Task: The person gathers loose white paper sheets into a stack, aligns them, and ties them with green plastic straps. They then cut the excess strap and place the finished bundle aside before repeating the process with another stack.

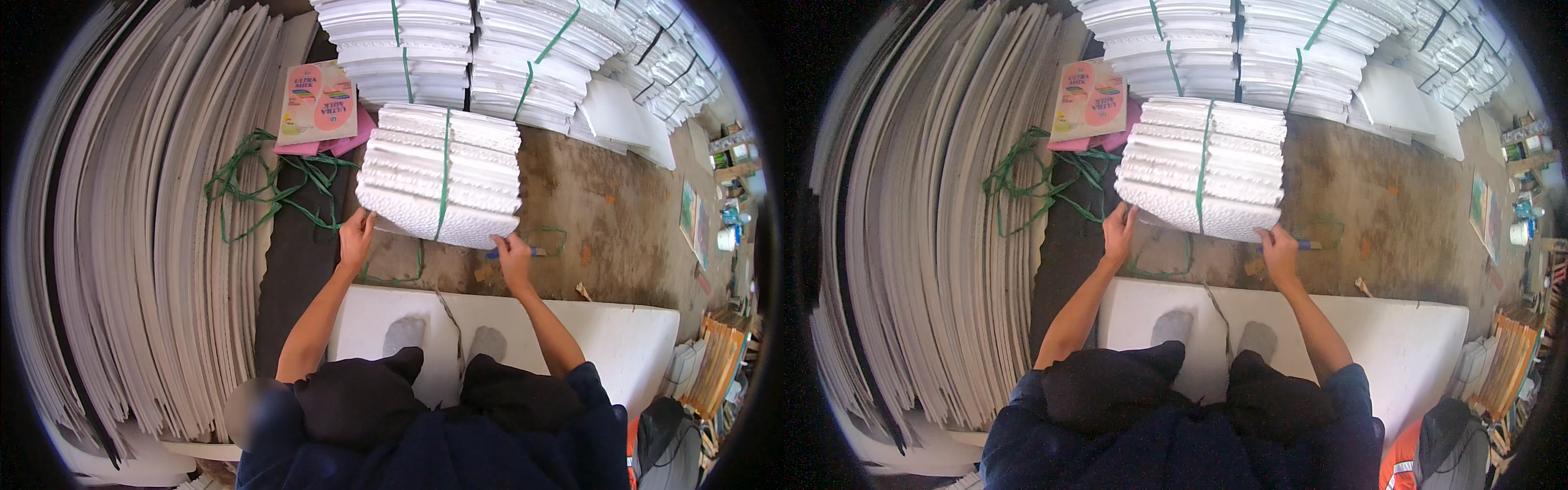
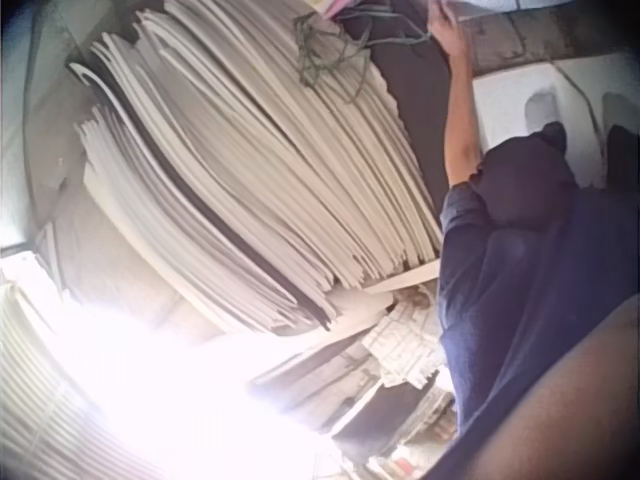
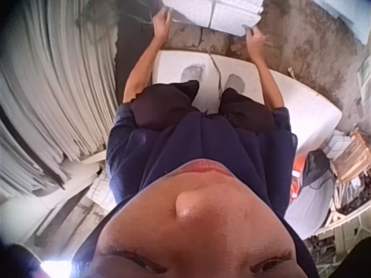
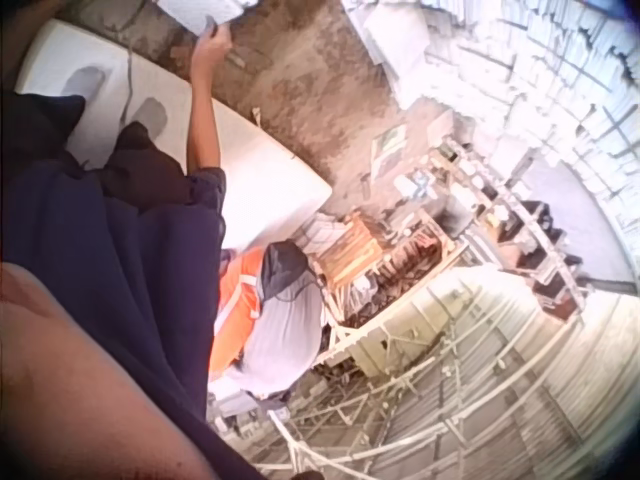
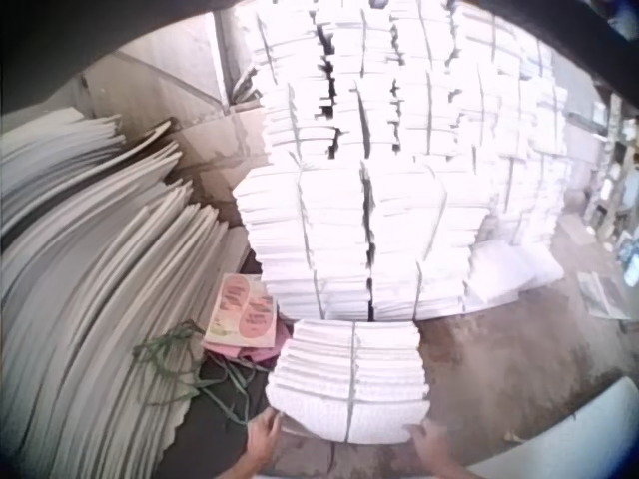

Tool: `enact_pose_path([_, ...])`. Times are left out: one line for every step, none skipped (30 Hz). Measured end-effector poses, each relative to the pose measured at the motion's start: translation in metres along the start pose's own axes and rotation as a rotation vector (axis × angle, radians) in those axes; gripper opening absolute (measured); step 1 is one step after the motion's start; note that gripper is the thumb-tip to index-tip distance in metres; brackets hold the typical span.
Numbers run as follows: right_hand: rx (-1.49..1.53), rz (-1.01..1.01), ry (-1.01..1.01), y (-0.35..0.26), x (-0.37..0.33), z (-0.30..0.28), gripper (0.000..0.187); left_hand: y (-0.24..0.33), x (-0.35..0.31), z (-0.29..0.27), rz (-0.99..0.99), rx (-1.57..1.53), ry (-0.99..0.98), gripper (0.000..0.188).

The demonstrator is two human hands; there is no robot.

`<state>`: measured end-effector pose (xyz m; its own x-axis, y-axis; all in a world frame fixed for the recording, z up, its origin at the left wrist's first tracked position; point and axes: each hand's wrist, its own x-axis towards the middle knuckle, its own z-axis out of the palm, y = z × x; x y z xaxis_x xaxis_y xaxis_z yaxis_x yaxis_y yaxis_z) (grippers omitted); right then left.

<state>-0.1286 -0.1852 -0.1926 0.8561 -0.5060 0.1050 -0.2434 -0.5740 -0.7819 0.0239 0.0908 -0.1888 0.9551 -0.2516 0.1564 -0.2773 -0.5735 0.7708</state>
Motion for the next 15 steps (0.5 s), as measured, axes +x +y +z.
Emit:
enact_pose_path([0.046,0.013,0.043,-0.008,0.009,-0.007,0.026,0.012,0.009,-0.003,0.002,-0.006,0.018,0.034])
enact_pose_path([0.094,0.025,0.089,-0.019,0.019,-0.016,0.027,0.022,0.022,-0.008,0.064,-0.038,0.055,0.033])
enact_pose_path([0.042,-0.007,0.134,-0.024,0.033,-0.027,0.030,0.039,0.035,-0.012,0.103,-0.035,0.079,0.032])
enact_pose_path([-0.011,-0.039,0.180,-0.029,0.048,-0.038,0.032,0.055,0.049,-0.018,0.142,-0.032,0.102,0.032])
enact_pose_path([0.008,-0.017,0.195,-0.040,0.063,-0.048,0.034,0.073,0.061,-0.025,0.184,-0.028,0.128,0.031])
enact_pose_path([0.029,0.003,0.206,-0.050,0.078,-0.058,0.036,0.085,0.073,-0.030,0.201,-0.019,0.136,0.031])
enact_pose_path([0.050,0.024,0.217,-0.060,0.090,-0.067,0.039,0.095,0.081,-0.034,0.217,-0.009,0.144,0.030])
enact_pose_path([0.026,0.026,0.217,-0.069,0.100,-0.078,0.039,0.104,0.087,-0.036,0.206,-0.038,0.152,0.027])
enact_pose_path([-0.001,0.038,0.213,-0.074,0.106,-0.088,0.040,0.116,0.088,-0.039,0.198,0.007,0.123,0.027])
enact_pose_path([-0.026,0.050,0.209,-0.076,0.110,-0.094,0.041,0.128,0.089,-0.042,0.190,0.054,0.095,0.026])
enact_pose_path([-0.054,0.070,0.179,-0.075,0.111,-0.096,0.041,0.137,0.089,-0.044,0.176,0.096,0.061,0.026])
enact_pose_path([-0.082,0.090,0.150,-0.074,0.111,-0.099,0.040,0.141,0.089,-0.044,0.128,0.147,0.006,0.024])
enact_pose_path([-0.110,0.111,0.121,-0.072,0.111,-0.102,0.040,0.140,0.088,-0.040,0.123,0.158,-0.010,0.024])
enact_pose_path([-0.145,0.081,0.127,-0.064,0.109,-0.100,0.038,0.137,0.087,-0.036,0.119,0.172,-0.021,0.024])
enact_pose_path([-0.180,0.050,0.133,-0.053,0.106,-0.092,0.037,0.134,0.085,-0.033,0.114,0.186,-0.031,0.024])
